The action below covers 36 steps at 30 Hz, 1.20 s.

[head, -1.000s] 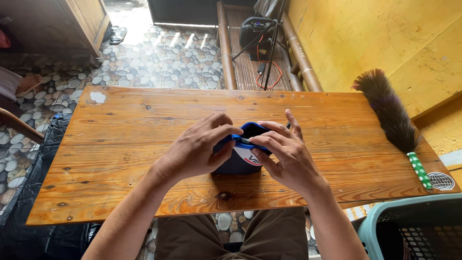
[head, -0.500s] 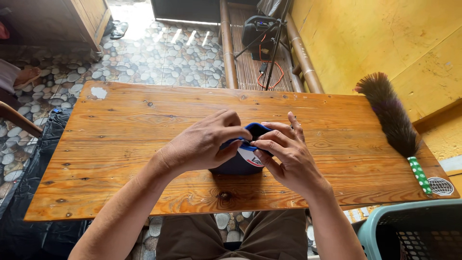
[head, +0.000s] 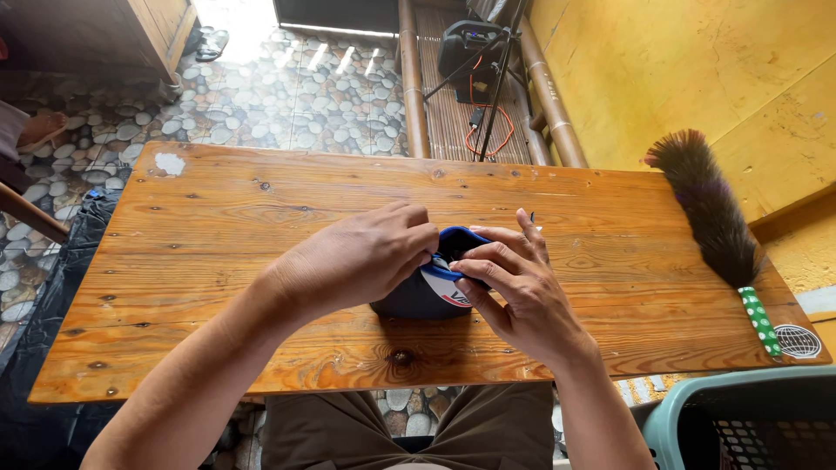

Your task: The person folds a black fabric bag on a wooden table, places it into a larger black bag with a blue zipper, and zips it closed. They then use a feather duster to wipe the table surface and place the packed bag into a plastic basket.

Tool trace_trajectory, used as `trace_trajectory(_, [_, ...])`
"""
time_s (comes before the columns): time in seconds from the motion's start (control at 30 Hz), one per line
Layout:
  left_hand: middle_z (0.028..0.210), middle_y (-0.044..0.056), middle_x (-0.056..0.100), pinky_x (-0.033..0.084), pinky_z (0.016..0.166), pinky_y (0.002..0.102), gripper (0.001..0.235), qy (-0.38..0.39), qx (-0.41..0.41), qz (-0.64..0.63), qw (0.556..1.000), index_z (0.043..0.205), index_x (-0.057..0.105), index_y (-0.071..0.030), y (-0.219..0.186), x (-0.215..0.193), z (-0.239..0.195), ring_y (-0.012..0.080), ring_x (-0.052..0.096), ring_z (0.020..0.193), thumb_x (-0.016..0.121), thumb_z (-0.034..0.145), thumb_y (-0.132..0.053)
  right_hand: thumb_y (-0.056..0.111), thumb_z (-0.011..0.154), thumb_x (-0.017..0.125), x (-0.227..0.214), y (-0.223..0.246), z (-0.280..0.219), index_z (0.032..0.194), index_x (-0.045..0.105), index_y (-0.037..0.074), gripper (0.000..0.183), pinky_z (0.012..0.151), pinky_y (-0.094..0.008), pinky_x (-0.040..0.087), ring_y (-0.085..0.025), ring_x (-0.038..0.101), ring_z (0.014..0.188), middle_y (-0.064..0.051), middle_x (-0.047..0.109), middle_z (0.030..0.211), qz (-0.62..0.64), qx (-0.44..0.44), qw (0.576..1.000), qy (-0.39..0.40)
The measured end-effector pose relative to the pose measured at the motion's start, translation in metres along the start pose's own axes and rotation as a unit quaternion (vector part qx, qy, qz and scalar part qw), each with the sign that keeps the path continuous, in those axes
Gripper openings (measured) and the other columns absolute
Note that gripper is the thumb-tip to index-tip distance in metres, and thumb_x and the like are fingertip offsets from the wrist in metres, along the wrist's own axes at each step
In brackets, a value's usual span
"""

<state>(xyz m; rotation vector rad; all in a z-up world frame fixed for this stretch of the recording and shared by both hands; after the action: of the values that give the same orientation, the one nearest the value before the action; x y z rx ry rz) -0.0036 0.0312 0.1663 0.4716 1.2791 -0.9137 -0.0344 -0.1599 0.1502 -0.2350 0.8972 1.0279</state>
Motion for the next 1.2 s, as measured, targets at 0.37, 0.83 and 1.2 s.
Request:
trace_trajectory(0.37, [0.088, 0.009, 0.052, 0.051, 0.075, 0.034, 0.005, -0.094, 0.041, -0.001, 0.995, 0.091, 0.057, -0.007, -0.010, -0.002, 0.000, 0.0277, 0.057, 0.085, 0.056, 0.087, -0.005, 0.021, 0.094, 0.070, 0.000, 0.001, 0.001, 0.105, 0.073, 0.015, 0.012, 0.119, -0.062, 0.024, -0.029, 0.063, 0.122, -0.004, 0.069, 0.102, -0.016, 0.009, 1.000, 0.007])
trace_trajectory(0.83, [0.092, 0.010, 0.053, 0.050, 0.080, 0.041, 0.020, -0.149, 0.067, -0.116, 0.980, 0.094, 0.056, -0.010, -0.009, -0.005, -0.008, 0.0327, 0.057, 0.092, 0.068, 0.087, -0.023, 0.024, 0.096, 0.068, 0.001, 0.000, 0.001, 0.109, 0.073, 0.015, 0.016, 0.121, -0.061, 0.022, -0.030, 0.062, 0.125, -0.004, 0.070, 0.105, -0.004, 0.007, 1.000, 0.006])
trace_trajectory(1.2, [0.101, 0.009, 0.060, 0.052, 0.086, 0.041, 0.017, -0.135, 0.035, -0.099, 0.985, 0.086, 0.062, -0.010, -0.004, 0.004, -0.004, 0.0302, 0.063, 0.103, 0.068, 0.093, -0.023, 0.024, 0.095, 0.070, 0.005, 0.001, -0.001, 0.105, 0.076, 0.014, 0.015, 0.120, -0.060, 0.026, -0.029, 0.066, 0.118, -0.003, 0.071, 0.101, 0.002, 0.020, 0.999, -0.028])
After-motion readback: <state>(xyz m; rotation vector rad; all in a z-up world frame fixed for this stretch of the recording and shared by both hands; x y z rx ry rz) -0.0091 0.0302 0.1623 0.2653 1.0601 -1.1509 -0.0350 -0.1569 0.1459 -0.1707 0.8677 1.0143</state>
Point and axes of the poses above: each hand's wrist, its own z-axis towards the middle knuckle, its own x-axis out of the palm, y = z × x, the point moved 4 cm from there along z, towards the middle knuckle
